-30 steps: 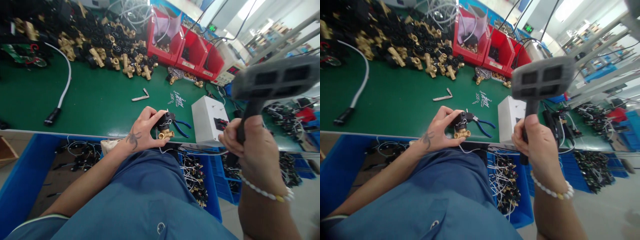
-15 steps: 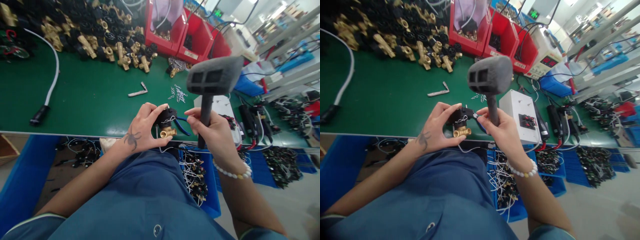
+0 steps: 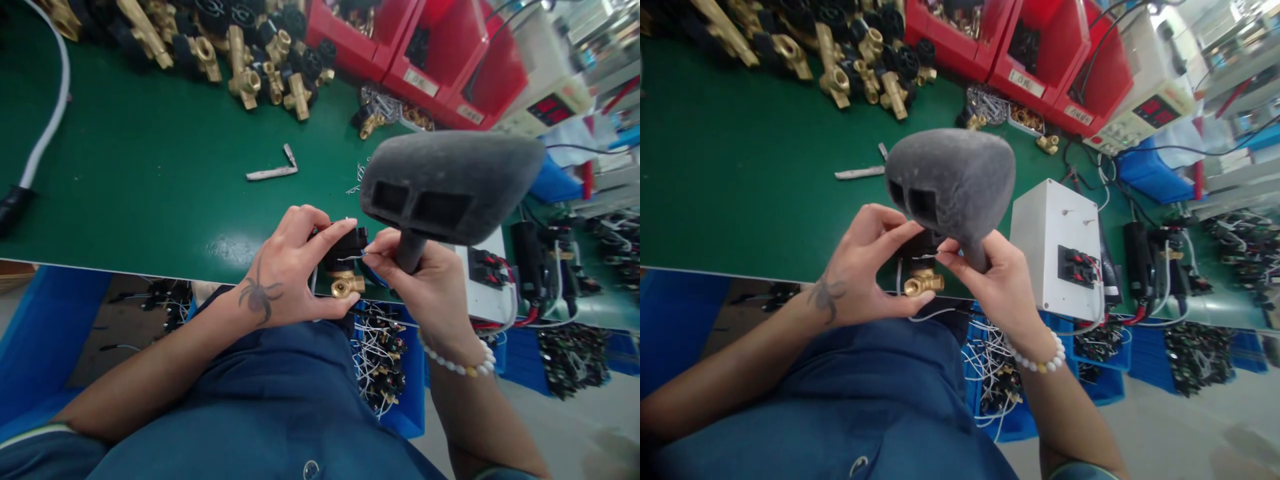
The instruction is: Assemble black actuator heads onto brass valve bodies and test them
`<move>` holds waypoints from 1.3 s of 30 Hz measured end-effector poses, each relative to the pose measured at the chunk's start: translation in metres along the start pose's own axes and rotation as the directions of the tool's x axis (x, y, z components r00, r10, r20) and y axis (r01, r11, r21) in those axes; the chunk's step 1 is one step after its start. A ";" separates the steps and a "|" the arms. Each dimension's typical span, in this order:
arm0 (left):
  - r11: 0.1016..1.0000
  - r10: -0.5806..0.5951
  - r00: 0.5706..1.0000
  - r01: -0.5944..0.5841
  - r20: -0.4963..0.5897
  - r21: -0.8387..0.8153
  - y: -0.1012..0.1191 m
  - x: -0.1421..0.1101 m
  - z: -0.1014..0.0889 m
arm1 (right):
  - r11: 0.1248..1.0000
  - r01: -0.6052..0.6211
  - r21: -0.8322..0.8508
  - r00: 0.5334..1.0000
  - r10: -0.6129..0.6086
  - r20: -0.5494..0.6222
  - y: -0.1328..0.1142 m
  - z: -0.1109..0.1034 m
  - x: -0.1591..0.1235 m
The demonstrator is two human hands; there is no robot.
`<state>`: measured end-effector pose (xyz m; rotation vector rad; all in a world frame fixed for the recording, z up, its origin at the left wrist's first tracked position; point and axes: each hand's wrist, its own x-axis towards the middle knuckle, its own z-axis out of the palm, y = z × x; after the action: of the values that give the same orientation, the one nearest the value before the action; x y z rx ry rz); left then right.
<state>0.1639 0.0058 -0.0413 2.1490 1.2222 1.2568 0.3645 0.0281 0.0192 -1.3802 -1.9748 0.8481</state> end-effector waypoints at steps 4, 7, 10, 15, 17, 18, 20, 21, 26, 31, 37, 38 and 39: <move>1.000 -0.002 1.000 0.002 -0.001 0.025 0.002 0.001 0.000 | 0.999 -0.002 -0.049 1.000 0.002 0.013 0.014 -0.001 -0.002; 0.999 0.014 0.999 -0.012 -0.036 0.035 0.003 -0.001 0.002 | 0.995 0.065 -0.080 0.997 -0.063 0.038 0.009 -0.004 -0.003; 1.000 -0.017 0.997 0.018 -0.072 0.008 0.004 -0.004 0.001 | 0.991 0.102 -0.084 0.992 -0.095 0.087 -0.007 -0.011 -0.005; 0.996 -0.079 0.989 0.073 -0.123 -0.053 0.001 -0.013 -0.001 | 0.986 0.123 0.108 0.975 -0.100 -0.198 -0.026 -0.028 -0.022; 0.995 -0.077 0.987 0.068 -0.140 -0.072 0.000 -0.016 -0.001 | 0.969 0.129 0.211 0.964 -0.072 -0.258 -0.026 -0.032 -0.031; 0.995 -0.078 0.987 0.067 -0.142 -0.079 -0.001 -0.018 -0.001 | 0.975 0.089 0.202 0.975 -0.043 -0.218 -0.025 -0.034 -0.035; 0.994 -0.078 0.986 0.067 -0.144 -0.083 -0.002 -0.019 -0.001 | 0.999 -0.041 0.033 0.998 0.042 -0.035 -0.023 -0.039 -0.040; 0.995 -0.077 0.986 0.066 -0.145 -0.081 -0.002 -0.019 -0.001 | 0.993 -0.087 -0.077 0.994 0.091 0.058 -0.024 -0.042 -0.041; 0.995 -0.071 0.987 0.059 -0.147 -0.079 -0.004 -0.017 -0.002 | 0.995 -0.098 0.004 0.987 0.097 -0.129 -0.037 -0.053 -0.039; 0.997 -0.049 0.988 0.039 -0.144 -0.068 -0.003 -0.017 -0.002 | 0.993 0.062 0.097 0.952 -0.030 -0.304 -0.041 -0.043 -0.034; 0.997 -0.047 0.990 0.037 -0.136 -0.073 -0.002 -0.019 -0.004 | 0.987 -0.083 -0.141 0.996 0.085 0.009 -0.042 -0.043 -0.041; 0.996 -0.047 0.990 0.037 -0.136 -0.077 -0.002 -0.019 -0.004 | 0.997 -0.051 -0.052 0.991 0.044 -0.129 -0.045 -0.043 -0.042; 0.996 -0.046 0.989 0.036 -0.138 -0.080 -0.003 -0.019 -0.004 | 1.000 0.000 0.019 0.962 0.005 -0.272 -0.047 -0.042 -0.042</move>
<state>0.1549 -0.0092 -0.0510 2.0002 1.2444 1.4335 0.3815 -0.0173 0.0771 -1.4067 -1.7501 0.6376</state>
